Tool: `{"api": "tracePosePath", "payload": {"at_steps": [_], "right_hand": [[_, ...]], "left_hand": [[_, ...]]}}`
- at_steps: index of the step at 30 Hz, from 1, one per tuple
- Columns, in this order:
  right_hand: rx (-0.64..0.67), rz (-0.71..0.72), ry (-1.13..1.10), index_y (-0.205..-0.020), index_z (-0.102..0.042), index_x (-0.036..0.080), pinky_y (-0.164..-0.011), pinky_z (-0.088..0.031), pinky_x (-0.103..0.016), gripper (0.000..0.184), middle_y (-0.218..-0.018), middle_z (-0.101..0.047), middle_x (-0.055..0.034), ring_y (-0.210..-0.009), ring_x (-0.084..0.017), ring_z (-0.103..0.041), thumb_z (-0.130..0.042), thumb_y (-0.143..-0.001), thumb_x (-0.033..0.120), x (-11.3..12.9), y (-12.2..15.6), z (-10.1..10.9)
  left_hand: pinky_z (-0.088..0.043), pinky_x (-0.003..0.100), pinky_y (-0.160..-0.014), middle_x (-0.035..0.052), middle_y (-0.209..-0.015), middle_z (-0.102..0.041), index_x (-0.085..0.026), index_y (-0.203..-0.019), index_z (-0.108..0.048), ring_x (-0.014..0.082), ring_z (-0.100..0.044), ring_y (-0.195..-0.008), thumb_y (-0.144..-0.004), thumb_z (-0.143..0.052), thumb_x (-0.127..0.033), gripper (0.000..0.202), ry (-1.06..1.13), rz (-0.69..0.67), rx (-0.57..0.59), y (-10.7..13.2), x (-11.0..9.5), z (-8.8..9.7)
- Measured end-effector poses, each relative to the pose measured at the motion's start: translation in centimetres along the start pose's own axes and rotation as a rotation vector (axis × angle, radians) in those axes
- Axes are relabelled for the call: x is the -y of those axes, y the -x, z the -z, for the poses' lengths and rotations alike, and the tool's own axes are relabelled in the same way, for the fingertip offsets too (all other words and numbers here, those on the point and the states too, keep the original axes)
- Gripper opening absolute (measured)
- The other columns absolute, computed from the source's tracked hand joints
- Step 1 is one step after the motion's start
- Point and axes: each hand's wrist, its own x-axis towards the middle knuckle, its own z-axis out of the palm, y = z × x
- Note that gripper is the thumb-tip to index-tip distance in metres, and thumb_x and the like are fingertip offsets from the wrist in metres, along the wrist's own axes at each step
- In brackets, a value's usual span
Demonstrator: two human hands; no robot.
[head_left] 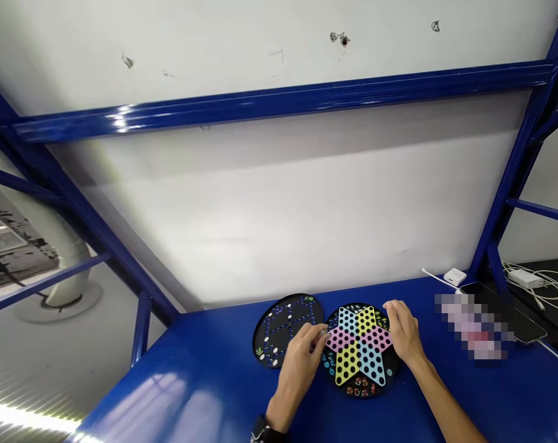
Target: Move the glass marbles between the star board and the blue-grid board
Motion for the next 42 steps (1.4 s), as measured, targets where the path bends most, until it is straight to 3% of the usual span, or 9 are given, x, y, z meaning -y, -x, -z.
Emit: {"api": "tracePosePath", "payload": {"at_steps": [4,8,14,18,21,28,34,39,42], "right_hand": [[-0.018,0.019,-0.008,-0.091,-0.063,0.026,-0.089,-0.047,-0.038,0.053,-0.099,-0.069,-0.0044,-0.098,-0.023,-0.064,-0.02,-0.101,0.057,-0.1,-0.2,0.2],[-0.039,0.016,0.002,-0.09,-0.062,0.027,-0.089,-0.047,-0.038,0.052,-0.1,-0.07,-0.0042,-0.098,-0.023,-0.065,-0.02,-0.101,0.055,0.1,-0.3,0.4],[0.015,0.029,0.014,-0.083,-0.059,0.027,-0.087,-0.047,-0.038,0.049,-0.096,-0.069,-0.0031,-0.097,-0.023,-0.065,-0.024,-0.1,0.055,0.3,0.0,0.1],[0.1,0.043,0.042,-0.086,-0.06,0.026,-0.09,-0.046,-0.041,0.041,-0.097,-0.069,-0.0036,-0.1,-0.025,-0.064,-0.036,-0.097,0.057,0.3,0.3,-0.3],[0.13,0.048,0.071,-0.089,-0.06,0.026,-0.092,-0.045,-0.043,0.036,-0.099,-0.068,-0.0043,-0.102,-0.026,-0.064,-0.04,-0.096,0.054,0.3,0.5,-0.5],[0.231,0.175,0.185,-0.099,-0.062,0.026,-0.093,-0.046,-0.047,0.024,-0.108,-0.066,-0.0064,-0.105,-0.027,-0.061,-0.047,-0.094,0.044,0.5,1.3,-1.0],[0.301,0.304,0.274,-0.115,-0.064,0.031,-0.1,-0.045,-0.051,0.027,-0.129,-0.062,-0.007,-0.122,-0.029,-0.055,-0.051,-0.093,0.039,0.2,2.2,-1.7],[0.28,0.321,0.293,-0.12,-0.063,0.03,-0.107,-0.041,-0.055,0.031,-0.13,-0.061,-0.0086,-0.127,-0.03,-0.054,-0.051,-0.093,0.039,0.2,2.2,-1.9],[0.267,0.316,0.278,-0.121,-0.062,0.03,-0.106,-0.042,-0.055,0.031,-0.129,-0.061,-0.0091,-0.124,-0.03,-0.055,-0.05,-0.093,0.038,0.5,2.2,-1.8]], "left_hand": [[-0.052,0.026,-0.081,0.0027,-0.098,-0.069,-0.028,-0.108,-0.073,0.0154,-0.066,-0.086,-0.099,-0.053,-0.035,0.023,0.083,-0.157,0.19,0.0,-5.9,-4.8],[-0.051,0.027,-0.083,0.0011,-0.104,-0.07,-0.033,-0.109,-0.073,0.0169,-0.066,-0.094,-0.091,-0.067,-0.036,0.019,0.049,-0.206,0.362,0.2,-8.1,-7.3],[-0.049,0.032,-0.087,0.0036,-0.102,-0.069,-0.028,-0.106,-0.073,0.0192,-0.063,-0.097,-0.094,-0.06,-0.033,0.018,-0.062,-0.172,0.175,-0.3,-4.5,-4.7],[-0.049,0.037,-0.088,0.0059,-0.114,-0.067,-0.027,-0.118,-0.068,0.0246,-0.062,-0.108,-0.097,-0.049,-0.032,0.029,-0.271,0.069,-0.064,-0.9,0.2,-1.4],[-0.049,0.035,-0.083,0.0065,-0.113,-0.068,-0.025,-0.117,-0.068,0.0254,-0.063,-0.105,-0.096,-0.048,-0.03,0.03,-0.364,0.263,-0.07,-1.0,2.4,-0.1],[-0.043,0.026,-0.07,0.0013,-0.093,-0.07,-0.025,-0.097,-0.068,0.0191,-0.067,-0.091,-0.095,-0.048,-0.027,0.02,-0.356,0.354,0.078,-0.9,2.4,-0.1],[-0.046,0.028,-0.074,0.0042,-0.103,-0.067,-0.025,-0.107,-0.063,0.0208,-0.066,-0.096,-0.092,-0.052,-0.032,0.02,-0.377,0.376,-0.024,-0.9,3.0,-0.1],[-0.046,0.027,-0.072,0.0029,-0.096,-0.067,-0.023,-0.094,-0.063,0.0191,-0.067,-0.091,-0.095,-0.047,-0.028,0.017,-0.344,0.414,-0.023,-1.0,3.7,-0.2],[-0.049,0.03,-0.077,0.0055,-0.108,-0.066,-0.022,-0.111,-0.06,0.0226,-0.065,-0.101,-0.093,-0.049,-0.033,0.023,-0.343,0.43,-0.138,-1.1,4.1,-0.1]]}}
